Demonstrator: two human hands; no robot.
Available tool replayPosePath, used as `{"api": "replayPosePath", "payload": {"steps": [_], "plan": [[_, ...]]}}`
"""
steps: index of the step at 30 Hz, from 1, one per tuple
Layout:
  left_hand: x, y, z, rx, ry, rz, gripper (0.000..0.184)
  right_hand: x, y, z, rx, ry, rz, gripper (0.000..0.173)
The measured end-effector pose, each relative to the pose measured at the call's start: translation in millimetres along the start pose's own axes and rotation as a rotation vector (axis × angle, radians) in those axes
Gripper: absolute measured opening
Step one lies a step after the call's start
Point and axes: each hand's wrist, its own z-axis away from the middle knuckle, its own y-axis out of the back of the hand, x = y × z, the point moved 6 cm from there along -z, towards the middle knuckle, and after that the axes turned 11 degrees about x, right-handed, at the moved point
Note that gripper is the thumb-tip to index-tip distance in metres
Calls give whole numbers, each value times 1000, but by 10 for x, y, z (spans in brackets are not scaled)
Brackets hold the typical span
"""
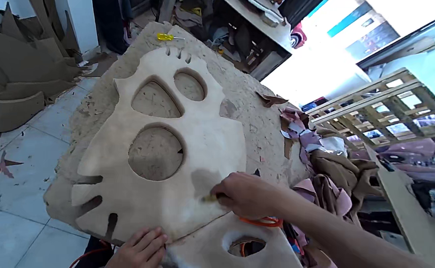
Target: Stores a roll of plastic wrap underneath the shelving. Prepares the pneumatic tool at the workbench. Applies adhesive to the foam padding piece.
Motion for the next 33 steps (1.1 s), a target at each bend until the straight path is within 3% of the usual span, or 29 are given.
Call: {"api": "replayPosePath", "payload": {"steps": [2, 5, 8, 11, 14, 17, 21, 24, 27, 30, 33], "plan": [[-168, 128, 58, -5, -45, -13, 30, -38, 22, -51, 113, -66, 57, 20], [-473, 326, 153, 31, -62, -32, 28, -192, -1, 9, 55, -51, -142, 30], [-700, 527, 244, 51, -50, -44, 27, -200, -52, 63, 181, -196, -32, 33], [-777, 577, 318, 68, -67, -62, 27, -361, -110, 153, 103, -66, -185, 34], [-774, 580, 348, 89, -47, -103, 25, -397, -115, 160, 153, -154, -34, 34], [-831, 607, 354, 132, 33, -129, 24, -600, -187, 177, 91, 80, -232, 33], [-855, 620, 369, 166, 72, -159, 26, -602, -87, 1, 330, -95, -92, 36], [-859, 607, 354, 194, 82, -163, 24, -766, -161, -74, 184, 84, -250, 38], [-839, 598, 346, 201, 92, -174, 25, -794, -131, -175, 281, 38, -185, 41], [-824, 595, 339, 208, 111, -168, 24, -954, 3, -197, 240, 204, -255, 40], [-821, 614, 343, 201, 124, -167, 22, -1091, 191, -306, 340, 192, -126, 42]]}}
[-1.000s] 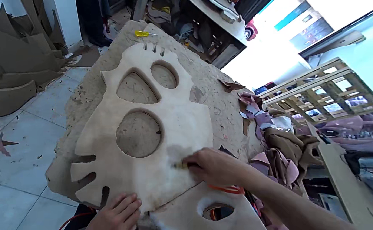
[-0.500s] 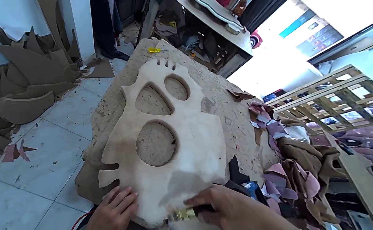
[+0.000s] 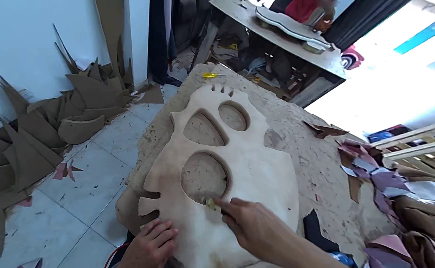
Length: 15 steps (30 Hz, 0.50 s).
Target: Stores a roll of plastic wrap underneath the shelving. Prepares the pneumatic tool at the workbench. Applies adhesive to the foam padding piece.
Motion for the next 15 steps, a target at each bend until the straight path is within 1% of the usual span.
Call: {"api": "replayPosePath", "payload": {"steps": [1, 2, 3, 4, 6, 7, 8, 9, 10, 11, 13, 14, 15], "plan": [[-3, 0, -11, 5, -4, -3, 21, -37, 40, -65, -33, 20, -7, 41], [-8, -9, -20, 18, -8, -3, 19, -102, 39, -122, -108, 77, -46, 39], [-4, -19, -12, 32, -11, 6, 19, -185, -9, -170, -192, 123, -75, 37], [10, -26, 8, 43, -11, 21, 18, -252, -69, -225, -229, 127, -66, 37], [-2, -16, 26, 56, -14, 80, 19, -254, -106, -399, -127, 55, 26, 39], [-66, 18, 25, 61, -7, 121, 19, -214, -85, -465, -103, 11, 43, 39], [-171, 92, 20, 83, 23, 146, 20, -176, -80, -475, -148, -13, 18, 37], [-312, 198, 14, 126, 79, 126, 22, -156, -111, -431, -242, -14, -33, 31], [-500, 312, 3, 157, 141, 76, 27, -157, -164, -358, -343, -9, -75, 28], [-736, 411, -25, 162, 199, 24, 33, -156, -213, -298, -409, -25, -85, 28], [-1224, 485, -98, 119, 286, -36, 47, -188, -238, -273, -380, -78, -78, 34], [-1420, 452, -120, 75, 316, -38, 51, -257, -232, -293, -355, -80, -110, 36], [-1566, 396, -147, 35, 332, -26, 53, -357, -229, -331, -332, -55, -179, 34]]}}
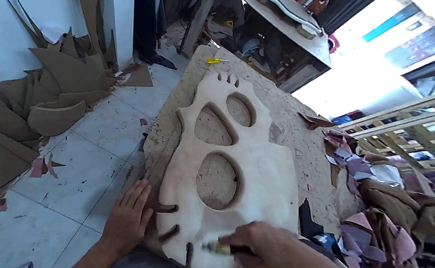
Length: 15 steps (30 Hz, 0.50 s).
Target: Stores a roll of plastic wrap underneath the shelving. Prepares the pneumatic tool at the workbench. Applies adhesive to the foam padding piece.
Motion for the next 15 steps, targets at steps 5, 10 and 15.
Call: {"api": "replayPosePath", "payload": {"steps": [5, 10, 15], "plan": [[-92, -141, -184, -106, -69, 92, 53, -144, 188, -329, 365, -126, 31, 40], [-8, -217, -153, -88, -101, 85, 55, -186, 88, -368, 330, -82, -95, 39], [39, -296, -114, -43, -100, 88, 57, -290, 213, -529, 421, 29, -115, 38]]}}
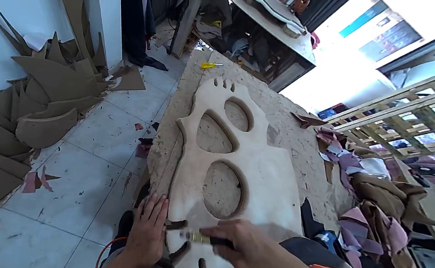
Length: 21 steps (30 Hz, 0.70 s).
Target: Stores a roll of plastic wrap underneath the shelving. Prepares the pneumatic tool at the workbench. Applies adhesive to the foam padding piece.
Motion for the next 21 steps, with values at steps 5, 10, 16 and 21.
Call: {"api": "replayPosePath", "payload": {"steps": [5, 10, 16, 21], "plan": [[-125, 136, -252, -17, -43, 50, 43, 169, 342, -358, -14, -107, 176, 38], [-301, -21, -888, -99, 33, 4, 25, 341, 572, -580, 124, -162, 283, 38], [-484, -429, -1838, -117, 133, -131, 26, 506, 656, -688, 79, -203, 251, 37], [-552, -658, -2206, -36, 143, -187, 25, 438, 604, -878, 56, -123, 143, 38]]}}
